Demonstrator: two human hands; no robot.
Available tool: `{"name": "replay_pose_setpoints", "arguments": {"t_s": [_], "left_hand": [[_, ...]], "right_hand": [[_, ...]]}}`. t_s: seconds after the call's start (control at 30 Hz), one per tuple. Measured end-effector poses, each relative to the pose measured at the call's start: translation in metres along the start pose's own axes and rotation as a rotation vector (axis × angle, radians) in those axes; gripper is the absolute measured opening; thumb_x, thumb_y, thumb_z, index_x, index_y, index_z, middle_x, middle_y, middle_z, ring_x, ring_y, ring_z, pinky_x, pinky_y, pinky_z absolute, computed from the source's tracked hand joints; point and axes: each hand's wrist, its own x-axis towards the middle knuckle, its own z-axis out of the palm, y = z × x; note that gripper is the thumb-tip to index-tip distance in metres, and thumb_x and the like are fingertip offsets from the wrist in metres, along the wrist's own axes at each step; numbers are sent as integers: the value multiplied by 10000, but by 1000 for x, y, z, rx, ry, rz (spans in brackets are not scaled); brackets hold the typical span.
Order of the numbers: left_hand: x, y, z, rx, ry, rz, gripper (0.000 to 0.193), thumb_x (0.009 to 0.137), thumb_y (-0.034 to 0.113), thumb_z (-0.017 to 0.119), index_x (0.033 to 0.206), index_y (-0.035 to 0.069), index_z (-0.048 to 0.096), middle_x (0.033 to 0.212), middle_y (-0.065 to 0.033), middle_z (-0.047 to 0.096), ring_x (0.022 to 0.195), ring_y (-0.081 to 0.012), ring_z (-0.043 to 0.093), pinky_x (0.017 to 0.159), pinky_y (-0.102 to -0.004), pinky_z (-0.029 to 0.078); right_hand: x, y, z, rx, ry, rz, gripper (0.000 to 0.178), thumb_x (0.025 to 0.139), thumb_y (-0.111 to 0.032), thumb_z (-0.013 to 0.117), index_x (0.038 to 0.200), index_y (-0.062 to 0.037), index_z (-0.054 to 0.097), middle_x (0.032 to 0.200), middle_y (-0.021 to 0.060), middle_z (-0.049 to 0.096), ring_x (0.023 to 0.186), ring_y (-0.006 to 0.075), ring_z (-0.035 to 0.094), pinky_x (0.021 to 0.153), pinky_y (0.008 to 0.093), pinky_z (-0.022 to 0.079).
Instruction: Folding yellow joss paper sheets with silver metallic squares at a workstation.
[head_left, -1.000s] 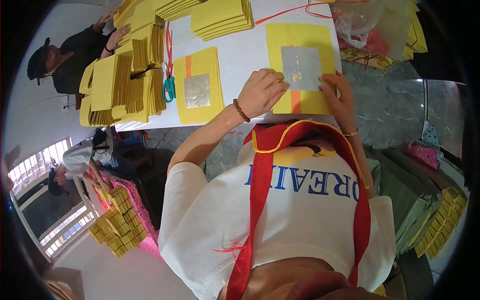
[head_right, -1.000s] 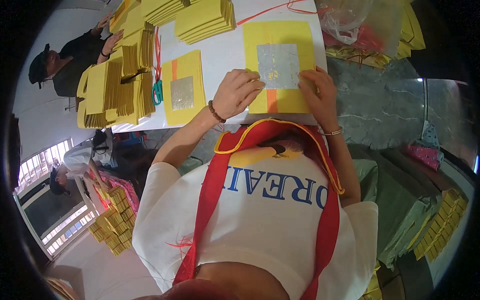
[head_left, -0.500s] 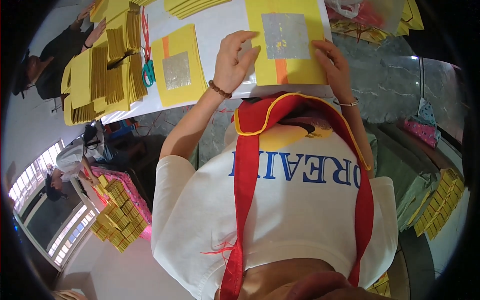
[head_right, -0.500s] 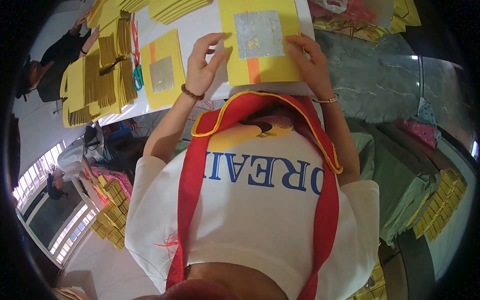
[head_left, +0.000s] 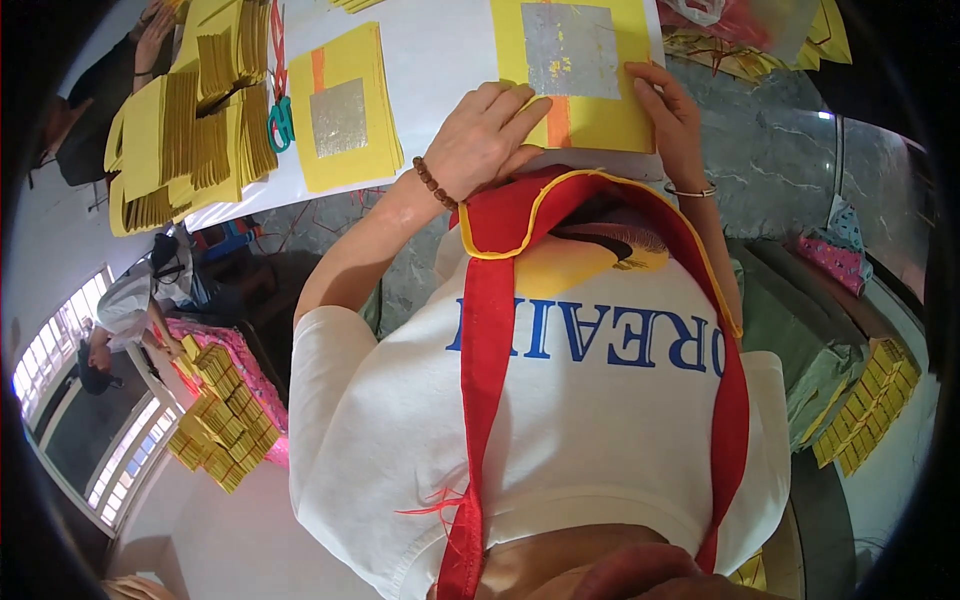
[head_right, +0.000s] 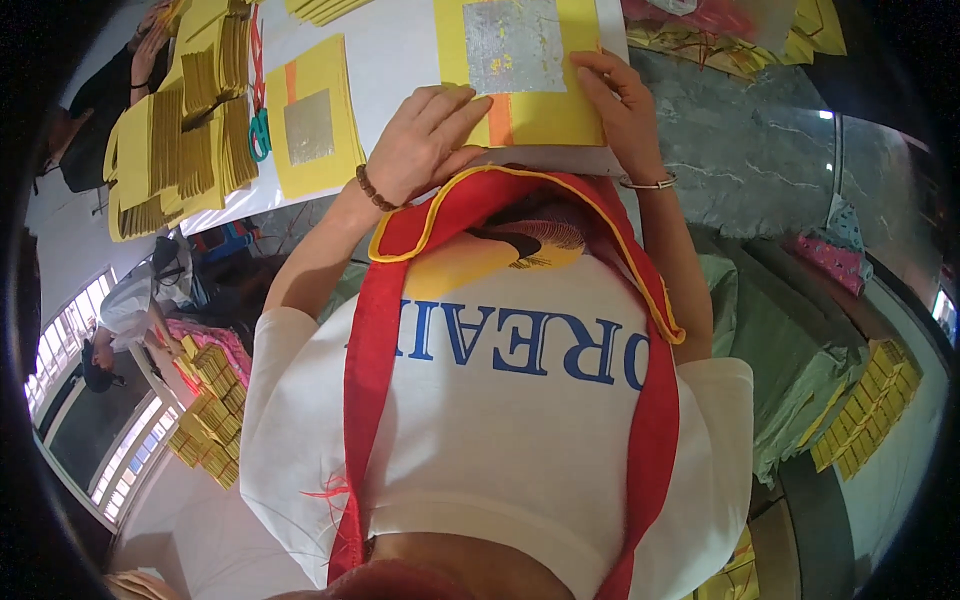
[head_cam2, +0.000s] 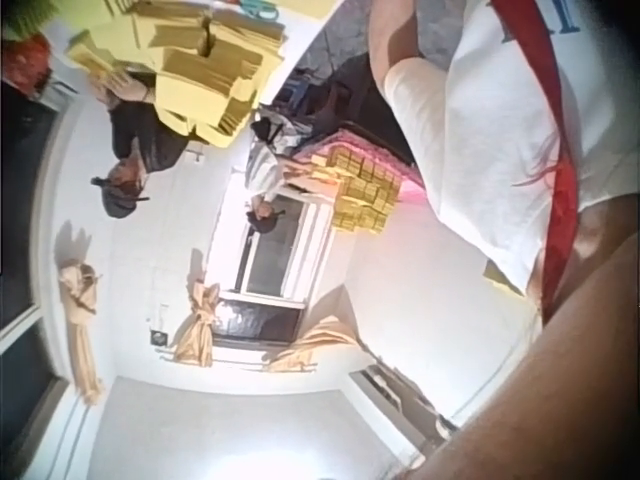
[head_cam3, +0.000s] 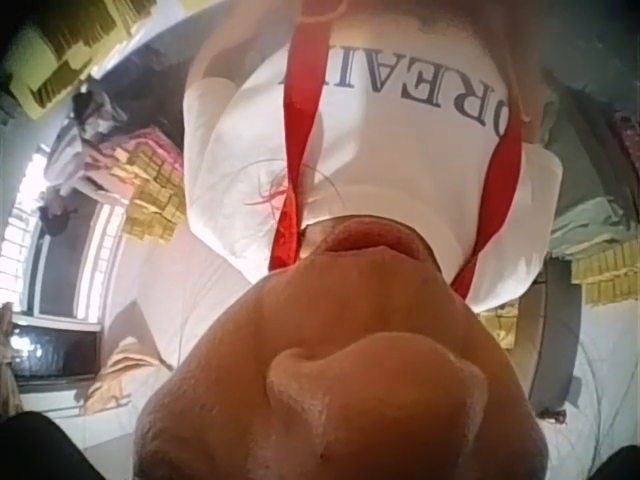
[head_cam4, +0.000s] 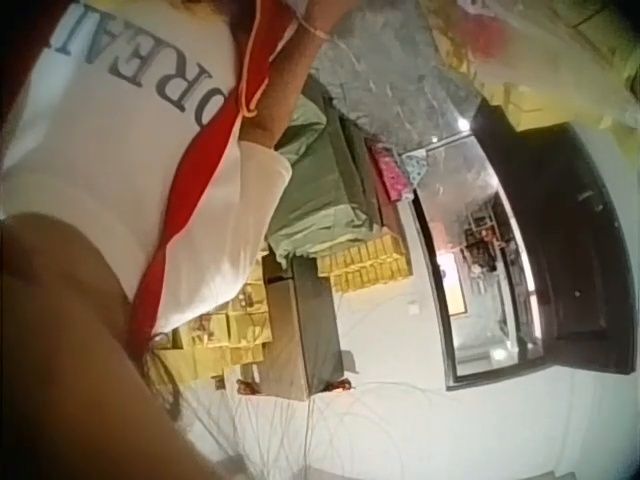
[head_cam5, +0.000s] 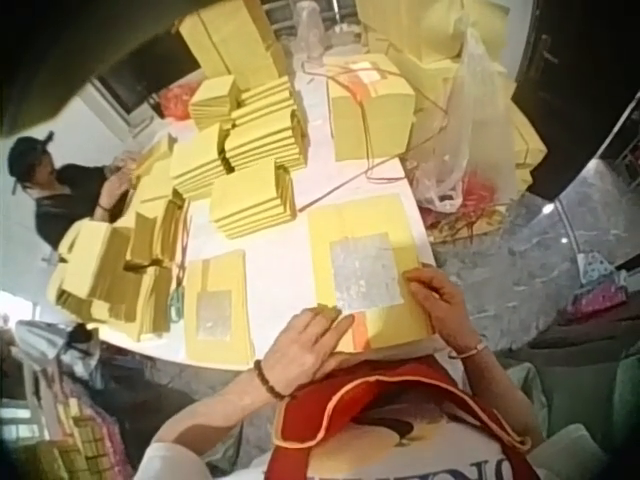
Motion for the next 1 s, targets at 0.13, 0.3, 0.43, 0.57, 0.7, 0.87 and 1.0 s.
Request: {"name": "replay_pose_setpoints", "arguments": {"t_s": [0.13, 0.3, 0.43, 0.57, 0.7, 0.87, 1.0], "left_hand": [[0, 0, -2, -3, 19, 37, 352, 719, 186, 662, 1029, 42, 580, 973, -92, 575, 885, -248, 533, 763, -326, 461], [3, -1, -9, -152, -22, -12, 187, 758, 150, 633, 904, 36, 611, 843, -79, 601, 801, -246, 557, 721, -319, 472], [6, -6, -7, -315, 23, -88, 96, 800, 101, 613, 832, 12, 624, 734, -93, 591, 667, -252, 549, 603, -336, 452], [8, -11, -8, -376, -12, -155, 111, 807, 122, 611, 845, 22, 640, 726, -97, 597, 658, -233, 560, 593, -311, 452], [12, -10, -10, -464, -58, -259, 133, 798, 143, 625, 853, 25, 653, 706, -94, 599, 651, -197, 567, 588, -297, 450], [13, -13, -9, -632, -128, -505, 151, 790, 139, 618, 845, 3, 656, 714, -73, 613, 624, -116, 547, 583, -258, 435], [15, -16, -10, -673, -180, -542, 159, 794, 137, 608, 846, -4, 656, 710, -53, 618, 634, -92, 540, 587, -243, 430]], "right_hand": [[0, -5, 3, 52, 3, 16, 218, 886, -154, 551, 1065, -49, 616, 1146, 50, 541, 934, 104, 531, 811, 227, 426], [-1, -11, 3, 141, -12, 79, 276, 934, -218, 469, 1059, -18, 613, 1162, 78, 546, 991, 129, 524, 849, 246, 414], [-1, -15, 2, 127, -2, 70, 463, 971, -355, 305, 1068, -25, 615, 1195, 110, 542, 1085, 178, 491, 945, 297, 356], [1, -14, 1, 98, -6, 68, 512, 976, -379, 252, 1083, -32, 613, 1206, 120, 537, 1097, 195, 487, 976, 318, 332], [1, -10, -2, 56, -43, 12, 524, 981, -394, 238, 1133, -15, 565, 1236, 119, 503, 1091, 206, 508, 944, 308, 391], [1, -10, 0, 100, -13, 10, 501, 978, -355, 250, 1086, -30, 617, 1234, 136, 514, 1130, 200, 465, 994, 323, 318], [2, -4, -2, 120, -14, 42, 503, 978, -354, 250, 1089, -25, 614, 1250, 139, 500, 1145, 200, 454, 997, 331, 317]]}}
